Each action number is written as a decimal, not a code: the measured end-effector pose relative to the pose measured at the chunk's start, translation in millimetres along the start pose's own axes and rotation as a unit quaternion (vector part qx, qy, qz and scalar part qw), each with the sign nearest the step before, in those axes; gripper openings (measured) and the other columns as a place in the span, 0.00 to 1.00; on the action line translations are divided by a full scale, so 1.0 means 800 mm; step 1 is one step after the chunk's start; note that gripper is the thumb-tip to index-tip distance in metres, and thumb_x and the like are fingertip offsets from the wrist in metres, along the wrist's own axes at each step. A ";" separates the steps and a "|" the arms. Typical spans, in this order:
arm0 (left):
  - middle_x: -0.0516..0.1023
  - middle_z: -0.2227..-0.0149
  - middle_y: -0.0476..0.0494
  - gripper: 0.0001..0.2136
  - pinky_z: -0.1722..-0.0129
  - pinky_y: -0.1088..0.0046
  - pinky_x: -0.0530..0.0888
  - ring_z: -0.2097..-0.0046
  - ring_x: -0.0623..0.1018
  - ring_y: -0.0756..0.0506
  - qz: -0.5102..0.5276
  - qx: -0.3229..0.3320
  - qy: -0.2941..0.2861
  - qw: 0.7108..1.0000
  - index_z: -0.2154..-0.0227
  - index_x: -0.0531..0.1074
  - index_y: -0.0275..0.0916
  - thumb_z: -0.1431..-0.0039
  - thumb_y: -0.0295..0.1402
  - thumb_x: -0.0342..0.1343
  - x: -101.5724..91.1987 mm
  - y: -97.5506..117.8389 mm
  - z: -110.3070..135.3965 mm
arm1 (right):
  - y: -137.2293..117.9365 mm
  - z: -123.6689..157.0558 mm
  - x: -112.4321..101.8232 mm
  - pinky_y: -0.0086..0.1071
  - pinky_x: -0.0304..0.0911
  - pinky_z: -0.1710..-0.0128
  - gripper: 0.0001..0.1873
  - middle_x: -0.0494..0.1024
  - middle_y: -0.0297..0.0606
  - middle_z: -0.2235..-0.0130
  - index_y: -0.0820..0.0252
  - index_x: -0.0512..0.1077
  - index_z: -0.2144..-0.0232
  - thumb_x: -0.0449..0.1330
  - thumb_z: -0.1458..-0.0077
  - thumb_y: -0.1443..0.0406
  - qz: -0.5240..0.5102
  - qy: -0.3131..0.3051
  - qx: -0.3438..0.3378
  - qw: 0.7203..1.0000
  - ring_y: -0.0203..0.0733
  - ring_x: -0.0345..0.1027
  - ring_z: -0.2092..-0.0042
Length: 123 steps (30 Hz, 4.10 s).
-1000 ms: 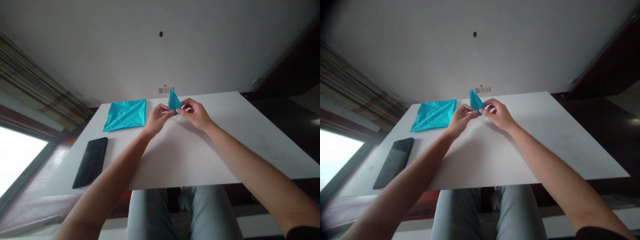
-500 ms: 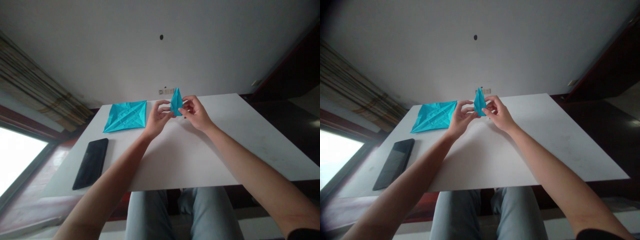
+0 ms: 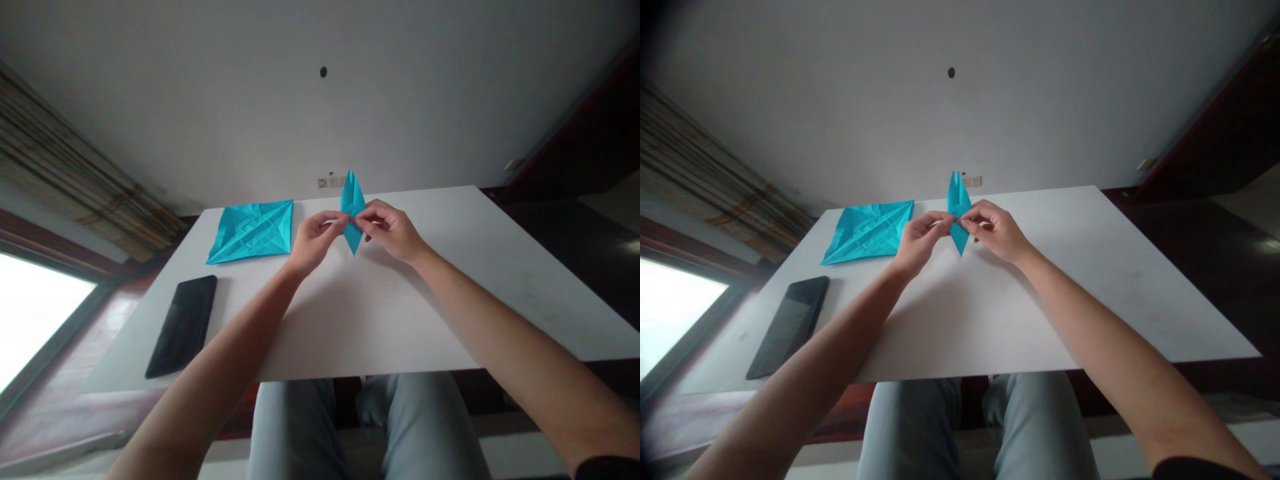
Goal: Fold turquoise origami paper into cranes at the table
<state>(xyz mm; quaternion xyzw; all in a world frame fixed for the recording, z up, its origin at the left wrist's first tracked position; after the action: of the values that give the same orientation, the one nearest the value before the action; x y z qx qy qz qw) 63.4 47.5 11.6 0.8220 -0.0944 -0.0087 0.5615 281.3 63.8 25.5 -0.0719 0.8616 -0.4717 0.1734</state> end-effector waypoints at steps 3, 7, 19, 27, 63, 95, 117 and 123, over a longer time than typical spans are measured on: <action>0.89 0.55 0.42 0.25 0.50 0.66 0.86 0.55 0.87 0.45 -0.006 0.024 0.013 1.000 0.59 0.82 0.40 0.44 0.55 0.82 -0.001 -0.003 -0.001 | 0.004 0.000 0.002 0.33 0.74 0.68 0.30 0.82 0.35 0.53 0.46 0.77 0.46 0.79 0.40 0.42 -0.022 0.022 -0.001 1.000 0.41 0.76 0.60; 0.89 0.54 0.43 0.24 0.50 0.66 0.86 0.54 0.88 0.45 -0.012 0.018 0.016 1.000 0.58 0.81 0.41 0.43 0.53 0.82 0.000 -0.003 -0.001 | 0.004 0.002 0.003 0.32 0.72 0.67 0.42 0.82 0.33 0.54 0.43 0.69 0.41 0.83 0.48 0.40 -0.038 0.033 0.007 0.999 0.42 0.78 0.59; 0.91 0.51 0.39 0.20 0.38 0.60 0.82 0.46 0.89 0.39 -0.075 0.037 0.013 0.996 0.59 0.85 0.41 0.36 0.54 0.77 0.003 0.003 0.003 | -0.005 0.003 0.006 0.36 0.74 0.67 0.35 0.82 0.35 0.56 0.48 0.74 0.55 0.83 0.49 0.38 0.028 0.024 0.015 0.999 0.45 0.78 0.59; 0.89 0.51 0.37 0.32 0.44 0.64 0.83 0.48 0.89 0.40 -0.022 -0.006 -0.030 0.999 0.54 0.80 0.40 0.44 0.62 0.80 0.008 0.012 0.007 | -0.017 0.003 -0.005 0.40 0.80 0.63 0.28 0.79 0.43 0.46 0.46 0.87 0.48 0.72 0.35 0.35 0.068 -0.006 -0.032 0.997 0.52 0.78 0.50; 0.84 0.64 0.53 0.29 0.60 0.70 0.85 0.64 0.88 0.48 -0.037 0.083 -0.024 0.996 0.37 0.69 0.47 0.31 0.52 0.75 -0.003 -0.021 -0.004 | 0.017 -0.006 -0.003 0.35 0.80 0.64 0.30 0.84 0.33 0.50 0.47 0.76 0.51 0.82 0.44 0.42 -0.044 0.061 0.023 0.997 0.39 0.77 0.62; 0.87 0.60 0.46 0.27 0.62 0.74 0.83 0.61 0.88 0.47 -0.037 0.062 0.031 0.997 0.45 0.75 0.44 0.35 0.55 0.77 -0.004 -0.016 -0.005 | 0.022 0.001 -0.001 0.38 0.75 0.63 0.34 0.81 0.30 0.56 0.42 0.67 0.44 0.82 0.42 0.49 -0.029 -0.021 0.012 0.999 0.41 0.77 0.64; 0.86 0.55 0.45 0.20 0.51 0.66 0.86 0.56 0.88 0.45 -0.113 0.150 0.158 0.969 0.44 0.75 0.47 0.29 0.50 0.72 -0.032 0.002 -0.020 | 0.008 0.003 -0.001 0.32 0.61 0.69 0.28 0.83 0.31 0.58 0.48 0.73 0.50 0.81 0.42 0.49 -0.015 -0.092 0.036 0.995 0.36 0.69 0.67; 0.88 0.52 0.44 0.13 0.44 0.65 0.83 0.53 0.87 0.46 -0.200 0.180 0.155 0.950 0.54 0.82 0.44 0.30 0.47 0.73 -0.019 0.018 -0.006 | 0.009 0.003 -0.002 0.33 0.66 0.65 0.31 0.85 0.32 0.55 0.47 0.71 0.48 0.81 0.41 0.46 -0.025 -0.062 0.033 0.997 0.38 0.74 0.65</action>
<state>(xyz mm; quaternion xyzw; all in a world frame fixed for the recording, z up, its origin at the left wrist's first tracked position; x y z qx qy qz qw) 47.1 49.5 25.1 0.9027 0.1605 0.0239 0.3986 283.7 66.3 18.2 -0.1170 0.8311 -0.4986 0.2170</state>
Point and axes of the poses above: each hand's wrist, its own z-axis away from the middle knuckle, its own x-axis out of the palm, y = z × x, the point moved 1 cm from there along -z, towards the middle knuckle
